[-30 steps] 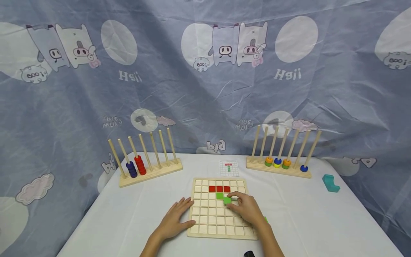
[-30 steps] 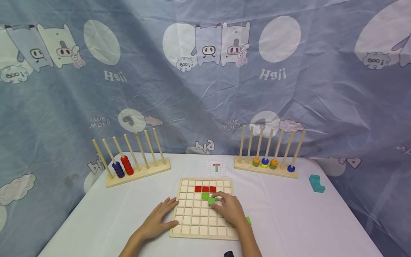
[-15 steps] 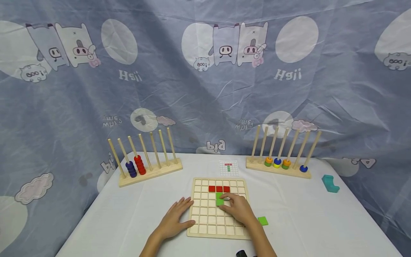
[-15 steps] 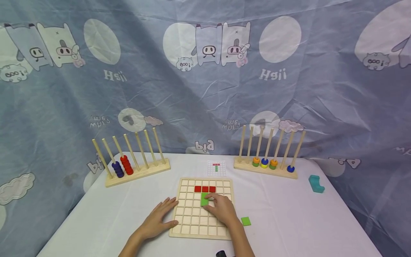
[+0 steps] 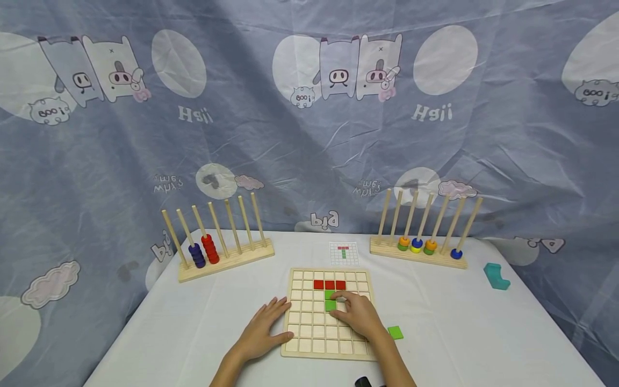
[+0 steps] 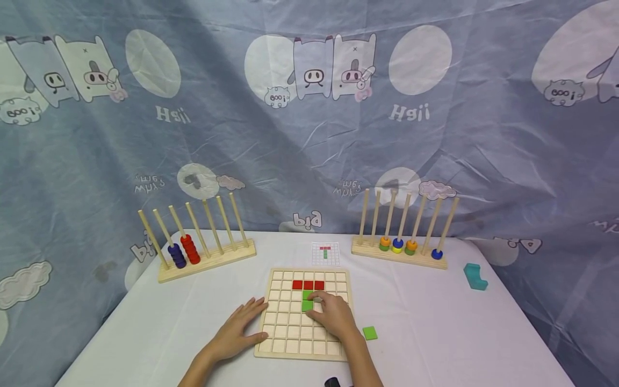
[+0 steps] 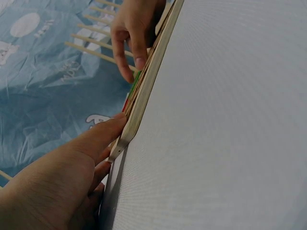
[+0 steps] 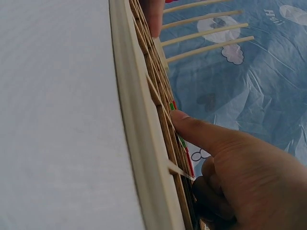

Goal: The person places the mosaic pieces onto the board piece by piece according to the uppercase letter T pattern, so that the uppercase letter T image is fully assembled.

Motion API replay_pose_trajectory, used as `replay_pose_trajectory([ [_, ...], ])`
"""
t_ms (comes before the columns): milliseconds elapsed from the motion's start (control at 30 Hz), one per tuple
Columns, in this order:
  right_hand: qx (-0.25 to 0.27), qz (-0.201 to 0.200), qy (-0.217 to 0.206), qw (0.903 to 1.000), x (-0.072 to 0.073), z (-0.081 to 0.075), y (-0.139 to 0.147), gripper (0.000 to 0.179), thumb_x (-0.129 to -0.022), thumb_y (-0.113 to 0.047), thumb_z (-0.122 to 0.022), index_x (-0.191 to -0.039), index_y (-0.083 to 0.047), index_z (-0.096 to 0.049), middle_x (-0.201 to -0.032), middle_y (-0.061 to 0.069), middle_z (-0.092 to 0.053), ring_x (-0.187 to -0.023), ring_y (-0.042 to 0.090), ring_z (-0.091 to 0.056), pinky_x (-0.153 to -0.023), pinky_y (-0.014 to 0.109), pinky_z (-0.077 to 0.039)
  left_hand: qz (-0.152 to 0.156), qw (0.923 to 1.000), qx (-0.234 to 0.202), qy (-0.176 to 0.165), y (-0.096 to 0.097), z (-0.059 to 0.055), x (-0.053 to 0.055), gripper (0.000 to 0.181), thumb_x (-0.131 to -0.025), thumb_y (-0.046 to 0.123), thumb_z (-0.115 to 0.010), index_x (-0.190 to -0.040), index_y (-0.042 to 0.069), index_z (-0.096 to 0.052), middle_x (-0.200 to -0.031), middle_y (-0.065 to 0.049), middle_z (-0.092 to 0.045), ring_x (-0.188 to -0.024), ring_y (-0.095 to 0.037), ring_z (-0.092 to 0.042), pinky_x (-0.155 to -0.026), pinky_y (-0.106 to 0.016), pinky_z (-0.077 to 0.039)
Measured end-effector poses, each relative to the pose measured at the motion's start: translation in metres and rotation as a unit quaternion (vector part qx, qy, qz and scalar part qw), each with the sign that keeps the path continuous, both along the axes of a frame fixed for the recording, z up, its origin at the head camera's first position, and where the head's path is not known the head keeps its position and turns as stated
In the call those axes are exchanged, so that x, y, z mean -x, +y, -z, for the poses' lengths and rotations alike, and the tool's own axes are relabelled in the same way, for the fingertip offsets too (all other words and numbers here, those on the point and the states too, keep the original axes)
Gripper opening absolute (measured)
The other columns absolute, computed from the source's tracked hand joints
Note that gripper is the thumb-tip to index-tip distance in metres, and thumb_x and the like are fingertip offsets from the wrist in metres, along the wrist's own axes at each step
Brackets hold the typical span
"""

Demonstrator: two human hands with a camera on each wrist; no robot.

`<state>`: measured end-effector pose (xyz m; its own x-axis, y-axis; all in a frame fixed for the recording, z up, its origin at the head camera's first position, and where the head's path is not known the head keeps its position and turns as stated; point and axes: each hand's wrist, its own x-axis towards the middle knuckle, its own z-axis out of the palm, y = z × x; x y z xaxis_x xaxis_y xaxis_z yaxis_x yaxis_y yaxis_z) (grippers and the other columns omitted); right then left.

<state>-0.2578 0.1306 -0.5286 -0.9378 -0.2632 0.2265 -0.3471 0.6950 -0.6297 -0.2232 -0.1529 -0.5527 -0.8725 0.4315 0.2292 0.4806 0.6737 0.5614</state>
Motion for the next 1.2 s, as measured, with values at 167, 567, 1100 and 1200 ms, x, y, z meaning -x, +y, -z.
replay_pose_trajectory([
  [167, 0.001, -0.001, -0.001, 1.0, -0.001, 0.0, 0.0, 0.034, -0.074, -0.037, -0.076, -0.103, -0.021, -0.067, -0.047, -0.01, -0.032, -0.043, 0.004, -0.023, -0.041, 0.02, -0.023, -0.001, 1.0, 0.0, 0.001, 0.0, 0.0, 0.0, 0.073, -0.083, 0.055, -0.058, -0.14, 0.014, -0.04, -0.147, -0.005, -0.033, -0.137, -0.029, -0.021, -0.109, -0.051, -0.013],
  [567, 0.012, -0.008, -0.014, 0.9998, -0.005, -0.002, 0.003, 0.034, -0.075, -0.038, -0.075, -0.103, -0.021, -0.067, -0.048, -0.009, -0.034, -0.043, 0.004, -0.025, -0.04, 0.02, -0.025, 0.003, 1.0, -0.001, -0.001, 0.001, -0.001, 0.0, 0.073, -0.083, 0.054, -0.058, -0.141, 0.013, -0.04, -0.147, -0.005, -0.033, -0.137, -0.029, -0.021, -0.109, -0.051, -0.013],
  [1100, 0.021, -0.02, -0.022, 0.9994, -0.04, -0.018, 0.042, 0.035, -0.076, -0.033, -0.074, -0.107, -0.018, -0.065, -0.048, -0.01, -0.035, -0.04, 0.001, -0.024, -0.038, 0.019, -0.03, 0.003, 1.0, 0.001, 0.003, 0.001, 0.0, -0.001, 0.073, -0.083, 0.054, -0.059, -0.14, 0.013, -0.041, -0.147, -0.005, -0.033, -0.136, -0.03, -0.022, -0.109, -0.051, -0.014],
  [1200, 0.026, -0.007, -0.024, 0.9994, -0.048, -0.02, 0.059, 0.035, -0.075, -0.032, -0.075, -0.106, -0.019, -0.065, -0.048, -0.01, -0.034, -0.04, 0.0, -0.024, -0.038, 0.019, -0.03, 0.003, 1.0, 0.002, 0.004, 0.001, -0.001, -0.001, 0.073, -0.083, 0.054, -0.059, -0.14, 0.012, -0.041, -0.146, -0.006, -0.033, -0.136, -0.03, -0.022, -0.109, -0.051, -0.014],
])
